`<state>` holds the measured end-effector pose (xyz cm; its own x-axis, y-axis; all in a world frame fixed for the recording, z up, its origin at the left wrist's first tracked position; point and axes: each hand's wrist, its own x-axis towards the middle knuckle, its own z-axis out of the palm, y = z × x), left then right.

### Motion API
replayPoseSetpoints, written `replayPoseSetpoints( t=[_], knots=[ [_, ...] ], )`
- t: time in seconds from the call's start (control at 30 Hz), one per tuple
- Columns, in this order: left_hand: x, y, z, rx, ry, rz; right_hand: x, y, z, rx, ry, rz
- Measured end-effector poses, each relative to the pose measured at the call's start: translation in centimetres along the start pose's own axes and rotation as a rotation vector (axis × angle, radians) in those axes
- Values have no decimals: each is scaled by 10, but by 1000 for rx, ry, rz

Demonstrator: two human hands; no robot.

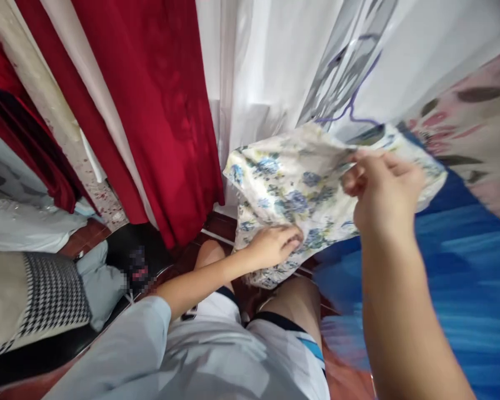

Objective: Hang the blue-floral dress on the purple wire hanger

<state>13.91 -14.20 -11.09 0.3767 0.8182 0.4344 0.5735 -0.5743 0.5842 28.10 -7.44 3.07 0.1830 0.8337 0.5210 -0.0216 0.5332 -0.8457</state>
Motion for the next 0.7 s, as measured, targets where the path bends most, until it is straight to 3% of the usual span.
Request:
replayPoseSetpoints(
  t=[0.1,0.17,0.27,0.37,0.5,0.6,0.7],
  knots=[
    [31,7,-45,-225,388,95,-12,1,1,6,-34,-12],
    [57,18,-75,-242,517,157,-15,-2,-1,-15,-80,-11],
    [92,33,-105,-156,415,221,-16,-9,-5,-50,-145,-6],
    [113,44,-110,-63,304,261,-13,-8,-7,-53,-193,11],
    [121,50,-108,-304,384,251,-12,17,-9,-165,-195,-17],
    [126,33,-131,-493,657,193,-20,39,-12,-323,-220,-22],
    [127,-14,-166,-547,953,-18,-37,49,-17,-340,-274,43]
  ],
)
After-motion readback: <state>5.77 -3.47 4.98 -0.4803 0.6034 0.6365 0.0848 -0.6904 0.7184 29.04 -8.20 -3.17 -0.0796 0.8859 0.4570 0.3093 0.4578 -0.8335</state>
